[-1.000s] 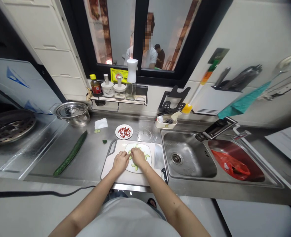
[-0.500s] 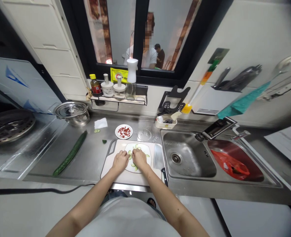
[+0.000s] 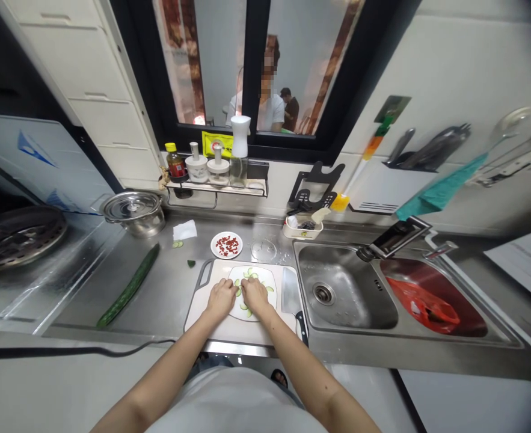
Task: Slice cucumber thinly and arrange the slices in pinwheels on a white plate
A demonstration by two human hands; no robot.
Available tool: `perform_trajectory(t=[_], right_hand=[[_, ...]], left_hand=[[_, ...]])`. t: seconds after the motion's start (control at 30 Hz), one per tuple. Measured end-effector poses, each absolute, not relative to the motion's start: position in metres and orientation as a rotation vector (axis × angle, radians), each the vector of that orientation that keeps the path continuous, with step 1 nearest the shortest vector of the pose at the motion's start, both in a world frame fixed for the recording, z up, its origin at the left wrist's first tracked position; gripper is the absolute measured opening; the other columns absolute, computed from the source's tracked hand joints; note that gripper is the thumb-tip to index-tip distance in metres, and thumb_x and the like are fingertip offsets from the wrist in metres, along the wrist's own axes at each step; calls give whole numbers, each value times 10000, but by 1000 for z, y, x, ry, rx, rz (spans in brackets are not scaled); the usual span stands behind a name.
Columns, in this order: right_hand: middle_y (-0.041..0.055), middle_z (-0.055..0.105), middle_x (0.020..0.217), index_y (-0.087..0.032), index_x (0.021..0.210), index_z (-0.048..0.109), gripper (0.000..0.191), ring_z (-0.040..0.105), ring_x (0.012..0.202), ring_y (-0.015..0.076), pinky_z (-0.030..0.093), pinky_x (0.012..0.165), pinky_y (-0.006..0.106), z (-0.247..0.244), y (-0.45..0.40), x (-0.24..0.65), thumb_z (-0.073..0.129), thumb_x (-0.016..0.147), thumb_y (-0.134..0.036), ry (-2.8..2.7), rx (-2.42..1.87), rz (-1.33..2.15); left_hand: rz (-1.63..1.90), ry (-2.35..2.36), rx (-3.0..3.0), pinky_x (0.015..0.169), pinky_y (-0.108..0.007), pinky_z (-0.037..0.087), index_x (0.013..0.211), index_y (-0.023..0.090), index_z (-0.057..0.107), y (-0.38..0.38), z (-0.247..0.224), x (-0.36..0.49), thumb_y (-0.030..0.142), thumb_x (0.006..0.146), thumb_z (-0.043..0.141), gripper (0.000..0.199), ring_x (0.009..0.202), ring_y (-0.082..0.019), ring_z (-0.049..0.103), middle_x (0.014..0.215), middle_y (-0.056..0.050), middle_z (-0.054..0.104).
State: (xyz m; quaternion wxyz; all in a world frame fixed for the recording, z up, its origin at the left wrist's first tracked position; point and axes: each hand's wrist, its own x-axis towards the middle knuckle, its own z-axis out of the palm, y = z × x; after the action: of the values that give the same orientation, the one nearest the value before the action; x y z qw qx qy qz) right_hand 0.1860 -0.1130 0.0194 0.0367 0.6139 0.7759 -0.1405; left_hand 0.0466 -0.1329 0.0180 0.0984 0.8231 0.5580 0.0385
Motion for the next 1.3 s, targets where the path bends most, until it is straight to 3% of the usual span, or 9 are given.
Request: perform_trajectory(t=[0.4, 0.77, 0.97, 1.2, 1.3], right_hand=[[131, 653, 987, -147, 1022, 631, 270, 584, 915, 194, 379, 709, 266, 33, -108, 181, 389, 901, -137, 2351, 1913, -492], [82, 675, 1023, -172, 1070, 629, 268, 592, 947, 173, 386, 791, 234, 45, -130, 195, 431, 900, -234, 2494, 2106, -686], [90, 687, 1021, -171, 1041, 659, 312, 612, 935, 180, 425, 821, 246, 42, -159, 227, 396, 891, -245, 2512, 2408, -870], [79, 701, 850, -172, 943, 670, 332, 627, 761, 194, 463, 711, 267, 50, -176, 244, 397, 864, -342, 2556, 2622, -1105], [78, 697, 813, -170, 951, 676, 346, 624, 725, 196, 466, 667, 266, 51, -179, 245, 413, 855, -373, 2527, 2657, -1139]], left_hand=[[84, 1657, 2402, 823, -335, 395, 912, 195, 678, -129, 24, 48, 159, 864, 462, 225, 961, -219, 499, 936, -92, 596], [69, 1708, 2332, 820, -343, 400, 893, 185, 694, -125, 26, 53, 194, 866, 460, 235, 973, -232, 522, 953, -100, 627], [325, 1757, 2117, 840, -310, 407, 924, 218, 710, -123, 16, 48, 170, 826, 493, 244, 981, -210, 539, 953, -64, 673], [797, 1866, 1615, 773, -261, 445, 922, 198, 700, -96, 5, 41, 231, 821, 511, 217, 850, -166, 612, 913, -37, 708], [890, 1953, 1366, 733, -239, 456, 1008, 205, 672, -73, 6, 30, 289, 841, 508, 249, 821, -155, 634, 916, -29, 709]])
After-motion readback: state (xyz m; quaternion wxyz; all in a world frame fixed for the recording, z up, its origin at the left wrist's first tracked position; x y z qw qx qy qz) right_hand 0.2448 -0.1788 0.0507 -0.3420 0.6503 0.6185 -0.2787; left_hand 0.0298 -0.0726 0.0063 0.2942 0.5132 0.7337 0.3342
